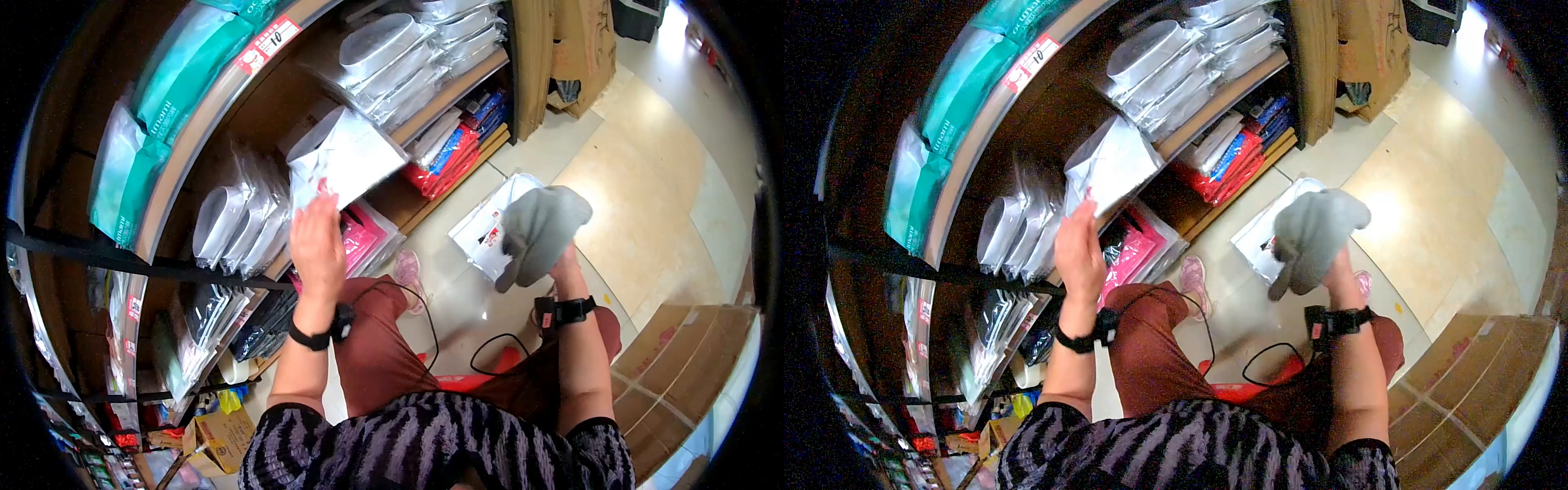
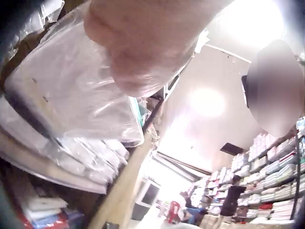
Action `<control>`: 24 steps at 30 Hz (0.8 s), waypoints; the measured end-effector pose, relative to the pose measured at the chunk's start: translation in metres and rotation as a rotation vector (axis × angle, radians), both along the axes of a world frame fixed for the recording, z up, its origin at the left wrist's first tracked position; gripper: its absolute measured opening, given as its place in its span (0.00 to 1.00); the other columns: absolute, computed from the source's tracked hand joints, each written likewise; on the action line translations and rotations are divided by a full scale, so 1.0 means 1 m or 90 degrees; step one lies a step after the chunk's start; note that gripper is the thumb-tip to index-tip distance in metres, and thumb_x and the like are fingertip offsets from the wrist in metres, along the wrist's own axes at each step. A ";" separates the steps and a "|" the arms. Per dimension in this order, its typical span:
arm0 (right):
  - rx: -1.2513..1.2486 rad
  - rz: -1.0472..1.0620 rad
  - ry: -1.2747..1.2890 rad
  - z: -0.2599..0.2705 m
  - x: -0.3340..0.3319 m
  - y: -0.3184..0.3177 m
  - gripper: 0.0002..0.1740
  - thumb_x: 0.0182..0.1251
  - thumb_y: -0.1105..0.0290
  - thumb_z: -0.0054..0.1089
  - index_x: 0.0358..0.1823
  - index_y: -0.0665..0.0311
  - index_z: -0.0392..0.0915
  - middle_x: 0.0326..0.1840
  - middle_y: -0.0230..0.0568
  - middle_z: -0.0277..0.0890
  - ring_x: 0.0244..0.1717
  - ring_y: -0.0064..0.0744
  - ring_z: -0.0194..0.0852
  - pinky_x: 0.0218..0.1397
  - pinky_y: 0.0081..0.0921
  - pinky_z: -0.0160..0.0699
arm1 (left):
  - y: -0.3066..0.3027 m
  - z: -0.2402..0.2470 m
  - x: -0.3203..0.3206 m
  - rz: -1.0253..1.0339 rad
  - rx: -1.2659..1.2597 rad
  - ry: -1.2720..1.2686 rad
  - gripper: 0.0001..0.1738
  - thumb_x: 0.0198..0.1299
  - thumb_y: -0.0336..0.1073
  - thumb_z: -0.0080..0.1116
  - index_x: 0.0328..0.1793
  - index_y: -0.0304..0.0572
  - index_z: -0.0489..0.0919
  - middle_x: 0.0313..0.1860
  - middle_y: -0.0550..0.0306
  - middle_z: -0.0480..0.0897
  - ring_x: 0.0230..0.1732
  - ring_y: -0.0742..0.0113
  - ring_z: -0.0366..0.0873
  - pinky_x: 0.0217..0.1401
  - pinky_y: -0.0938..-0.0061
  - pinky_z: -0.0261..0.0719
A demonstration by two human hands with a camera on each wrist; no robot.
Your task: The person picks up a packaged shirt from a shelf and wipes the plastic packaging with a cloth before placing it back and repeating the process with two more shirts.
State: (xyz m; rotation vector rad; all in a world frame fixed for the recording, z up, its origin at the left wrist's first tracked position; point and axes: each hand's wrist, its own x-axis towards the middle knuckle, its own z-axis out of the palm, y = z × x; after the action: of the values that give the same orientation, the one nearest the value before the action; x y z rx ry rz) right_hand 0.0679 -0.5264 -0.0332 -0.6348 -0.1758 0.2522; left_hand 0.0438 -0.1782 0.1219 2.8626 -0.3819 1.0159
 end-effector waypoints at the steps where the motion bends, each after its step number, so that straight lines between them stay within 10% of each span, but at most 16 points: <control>1: -0.025 0.058 -0.024 0.010 -0.004 0.010 0.18 0.69 0.62 0.53 0.56 0.62 0.69 0.49 0.35 0.73 0.49 0.30 0.73 0.52 0.30 0.75 | -0.009 -0.006 -0.013 -0.012 -0.004 0.016 0.15 0.62 0.28 0.52 0.56 0.43 0.77 0.52 0.47 0.80 0.55 0.49 0.76 0.61 0.56 0.69; 10: 0.080 0.159 0.159 -0.025 -0.013 0.085 0.29 0.66 0.62 0.59 0.65 0.64 0.63 0.61 0.35 0.68 0.57 0.28 0.70 0.58 0.28 0.73 | -0.041 -0.045 -0.077 -0.094 0.012 0.176 0.21 0.55 0.26 0.59 0.56 0.48 0.79 0.58 0.47 0.76 0.59 0.46 0.72 0.63 0.56 0.67; 15: -0.131 0.154 0.108 0.006 -0.005 0.095 0.28 0.61 0.68 0.56 0.63 0.64 0.65 0.57 0.34 0.71 0.54 0.30 0.72 0.58 0.27 0.72 | -0.053 -0.062 -0.093 -0.128 0.002 0.234 0.24 0.49 0.27 0.60 0.56 0.49 0.78 0.59 0.46 0.73 0.59 0.44 0.69 0.64 0.54 0.65; 24: -0.204 0.019 0.054 0.008 -0.003 0.024 0.29 0.54 0.79 0.61 0.61 0.67 0.68 0.56 0.36 0.73 0.53 0.28 0.72 0.57 0.24 0.71 | -0.035 -0.050 -0.074 -0.072 -0.405 0.321 0.19 0.58 0.29 0.59 0.57 0.37 0.75 0.59 0.48 0.74 0.61 0.56 0.72 0.61 0.70 0.71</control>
State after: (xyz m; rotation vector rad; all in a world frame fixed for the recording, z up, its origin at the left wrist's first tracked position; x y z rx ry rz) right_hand 0.0646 -0.5026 -0.0251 -0.9377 -0.0636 0.3382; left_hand -0.0304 -0.2137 0.0723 2.3527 -0.1356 0.2860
